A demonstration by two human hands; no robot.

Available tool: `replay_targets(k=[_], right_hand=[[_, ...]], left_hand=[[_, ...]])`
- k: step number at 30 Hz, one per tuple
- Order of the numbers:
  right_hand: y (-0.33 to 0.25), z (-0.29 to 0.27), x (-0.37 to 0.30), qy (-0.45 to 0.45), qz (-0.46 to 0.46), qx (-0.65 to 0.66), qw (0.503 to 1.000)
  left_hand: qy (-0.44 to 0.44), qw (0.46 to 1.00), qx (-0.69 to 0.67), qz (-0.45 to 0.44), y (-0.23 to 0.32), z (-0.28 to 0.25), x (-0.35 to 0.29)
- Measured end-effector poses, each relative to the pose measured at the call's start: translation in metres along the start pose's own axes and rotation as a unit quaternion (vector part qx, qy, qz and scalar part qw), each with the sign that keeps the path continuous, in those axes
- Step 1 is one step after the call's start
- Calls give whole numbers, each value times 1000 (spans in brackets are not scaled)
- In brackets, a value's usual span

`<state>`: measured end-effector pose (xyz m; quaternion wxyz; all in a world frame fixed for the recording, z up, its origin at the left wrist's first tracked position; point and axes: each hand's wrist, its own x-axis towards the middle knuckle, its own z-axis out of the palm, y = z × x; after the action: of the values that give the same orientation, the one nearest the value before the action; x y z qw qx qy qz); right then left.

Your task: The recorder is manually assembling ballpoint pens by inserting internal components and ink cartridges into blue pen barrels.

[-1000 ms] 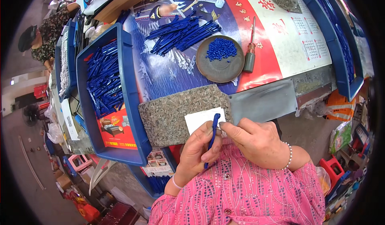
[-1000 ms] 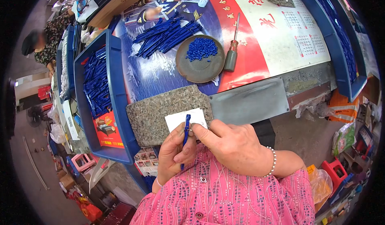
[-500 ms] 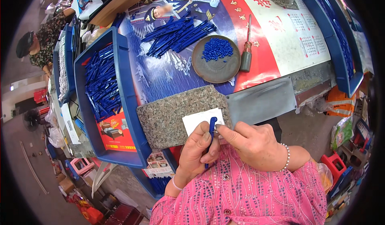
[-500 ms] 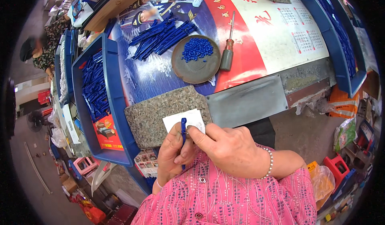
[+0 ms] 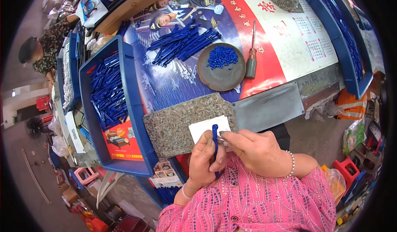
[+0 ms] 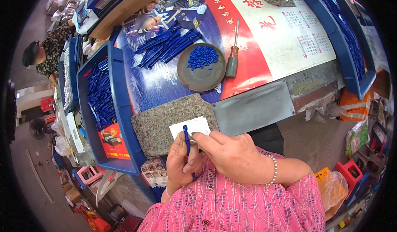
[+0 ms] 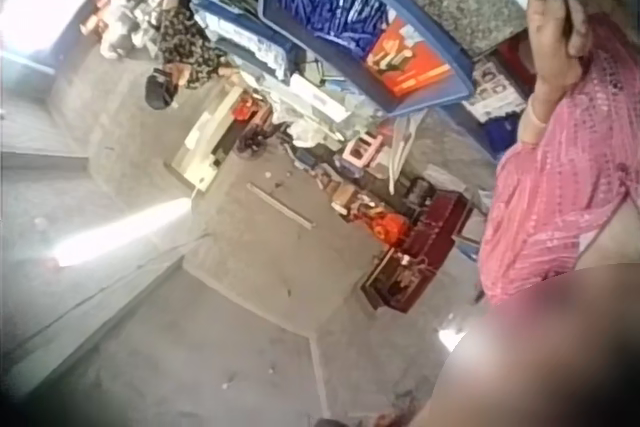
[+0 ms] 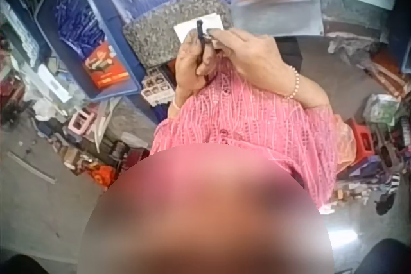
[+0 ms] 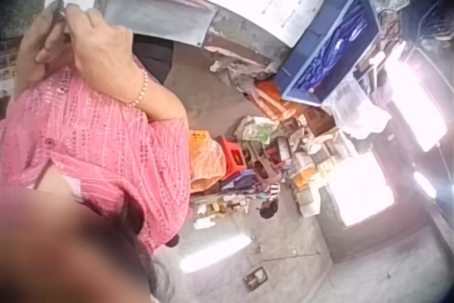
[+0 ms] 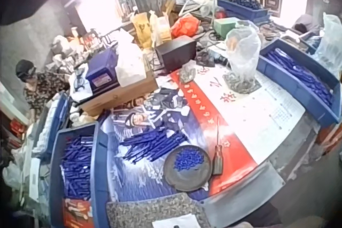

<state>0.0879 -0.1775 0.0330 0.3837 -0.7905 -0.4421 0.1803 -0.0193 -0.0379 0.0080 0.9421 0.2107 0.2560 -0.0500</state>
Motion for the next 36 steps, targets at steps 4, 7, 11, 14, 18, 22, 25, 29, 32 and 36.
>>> replay_targets(k=[4,7,11,14,18,22,25,29,32,36], right_hand=[[-1,-1,-2,20,17,15,1000],[-5,-7,-3,-10,10,-11,1000],[-6,-7,-2,-18,0,-39,999],[-6,-4,-3,13,-3,-31,999],[-7,-3,-2,12,1,-35,999],[-6,-4,-3,12,4,-33,999],[-6,-4,-3,17,6,-35,999],[-5,-2,-2,22,16,-38,999],[-3,1,-3,34,16,-19,999],[2,6,-5,37,-1,-4,999]], left_hand=[[0,998,-69,-1,5,0,1],[6,996,-84,-6,5,1,-1],[12,999,-31,14,5,3,-2],[28,999,11,22,5,7,-2],[38,996,62,51,4,10,-4],[39,991,107,77,1,11,-5],[60,972,201,109,-2,12,-6],[63,947,287,133,-4,12,-6],[44,956,271,108,1,11,-6],[31,982,179,54,4,13,-7]])
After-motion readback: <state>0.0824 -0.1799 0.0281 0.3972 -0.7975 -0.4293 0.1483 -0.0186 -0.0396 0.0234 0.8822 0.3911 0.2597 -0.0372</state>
